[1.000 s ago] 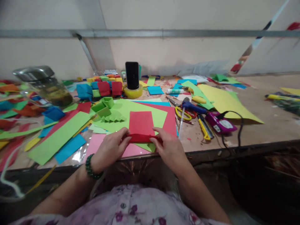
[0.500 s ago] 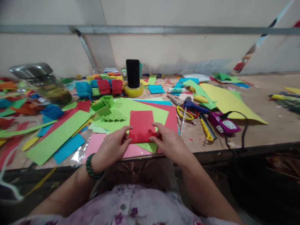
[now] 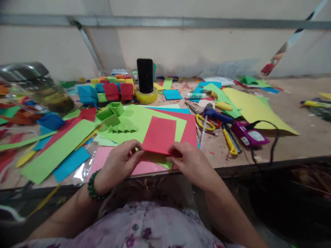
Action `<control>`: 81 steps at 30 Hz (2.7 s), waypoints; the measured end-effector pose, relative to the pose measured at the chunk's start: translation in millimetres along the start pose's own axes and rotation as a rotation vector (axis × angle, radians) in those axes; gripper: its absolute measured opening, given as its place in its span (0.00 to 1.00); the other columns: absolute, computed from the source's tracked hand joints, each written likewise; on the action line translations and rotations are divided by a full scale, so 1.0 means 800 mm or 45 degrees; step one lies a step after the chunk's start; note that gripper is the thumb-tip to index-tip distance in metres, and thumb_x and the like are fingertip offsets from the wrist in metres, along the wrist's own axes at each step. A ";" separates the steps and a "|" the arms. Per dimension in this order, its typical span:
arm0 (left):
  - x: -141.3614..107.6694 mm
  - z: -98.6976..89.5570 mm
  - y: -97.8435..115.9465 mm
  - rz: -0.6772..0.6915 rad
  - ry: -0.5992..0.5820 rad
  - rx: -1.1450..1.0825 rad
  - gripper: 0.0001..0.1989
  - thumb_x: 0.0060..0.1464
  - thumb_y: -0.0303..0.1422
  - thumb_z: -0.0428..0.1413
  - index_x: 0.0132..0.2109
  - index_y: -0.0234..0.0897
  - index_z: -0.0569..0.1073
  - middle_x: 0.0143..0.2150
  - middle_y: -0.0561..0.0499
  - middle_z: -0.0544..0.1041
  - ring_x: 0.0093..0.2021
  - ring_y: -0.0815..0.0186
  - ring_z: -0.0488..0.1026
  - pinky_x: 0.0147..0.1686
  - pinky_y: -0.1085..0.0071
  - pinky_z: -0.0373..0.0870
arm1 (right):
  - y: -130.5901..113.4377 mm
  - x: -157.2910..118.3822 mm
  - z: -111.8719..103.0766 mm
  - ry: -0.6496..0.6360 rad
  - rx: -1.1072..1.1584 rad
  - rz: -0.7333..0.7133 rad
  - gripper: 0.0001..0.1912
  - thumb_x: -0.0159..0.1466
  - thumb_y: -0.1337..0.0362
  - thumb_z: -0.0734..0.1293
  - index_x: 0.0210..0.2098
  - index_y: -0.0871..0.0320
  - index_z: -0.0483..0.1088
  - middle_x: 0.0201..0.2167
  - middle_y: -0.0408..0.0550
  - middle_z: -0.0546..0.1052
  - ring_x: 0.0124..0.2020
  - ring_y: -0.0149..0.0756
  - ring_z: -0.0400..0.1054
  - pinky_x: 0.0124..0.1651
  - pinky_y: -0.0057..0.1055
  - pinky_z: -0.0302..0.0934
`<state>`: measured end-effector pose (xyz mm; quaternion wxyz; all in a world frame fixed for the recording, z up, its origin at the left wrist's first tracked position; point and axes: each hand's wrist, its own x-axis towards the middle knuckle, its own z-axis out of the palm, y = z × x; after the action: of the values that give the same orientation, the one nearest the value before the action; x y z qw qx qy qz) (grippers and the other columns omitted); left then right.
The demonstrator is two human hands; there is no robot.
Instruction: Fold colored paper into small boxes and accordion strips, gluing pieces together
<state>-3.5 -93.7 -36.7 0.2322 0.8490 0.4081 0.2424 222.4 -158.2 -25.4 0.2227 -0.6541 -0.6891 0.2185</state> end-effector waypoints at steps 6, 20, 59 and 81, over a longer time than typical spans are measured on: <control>0.001 0.002 -0.001 -0.100 -0.072 -0.143 0.06 0.59 0.34 0.51 0.43 0.40 0.65 0.32 0.53 0.73 0.33 0.66 0.69 0.32 0.71 0.61 | 0.000 0.001 0.001 0.006 0.038 -0.019 0.10 0.65 0.58 0.61 0.37 0.55 0.71 0.35 0.46 0.76 0.36 0.35 0.69 0.37 0.29 0.60; -0.004 -0.006 0.009 -0.245 -0.159 -0.218 0.09 0.58 0.34 0.49 0.30 0.39 0.61 0.23 0.57 0.65 0.24 0.70 0.61 0.25 0.73 0.53 | -0.015 0.006 -0.016 -0.108 0.146 0.095 0.16 0.61 0.60 0.64 0.49 0.55 0.65 0.27 0.41 0.75 0.28 0.34 0.69 0.31 0.28 0.60; 0.003 0.003 0.003 -0.164 -0.106 -0.082 0.10 0.58 0.28 0.49 0.44 0.39 0.72 0.33 0.51 0.76 0.32 0.67 0.72 0.32 0.72 0.64 | -0.013 0.019 -0.001 -0.070 -0.276 0.081 0.10 0.65 0.60 0.60 0.41 0.50 0.72 0.33 0.43 0.80 0.33 0.35 0.73 0.32 0.28 0.60; -0.008 0.001 0.019 0.255 -0.288 0.608 0.19 0.57 0.22 0.47 0.55 0.35 0.68 0.41 0.43 0.72 0.40 0.58 0.66 0.40 0.62 0.66 | -0.013 0.021 0.000 -0.083 -0.389 -0.047 0.13 0.66 0.61 0.60 0.42 0.49 0.76 0.35 0.47 0.79 0.37 0.38 0.73 0.38 0.31 0.64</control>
<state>1.9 -107.6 -30.1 0.0447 0.9374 0.3392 0.0650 213.2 -141.8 -18.7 0.1021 -0.6600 -0.7332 0.1281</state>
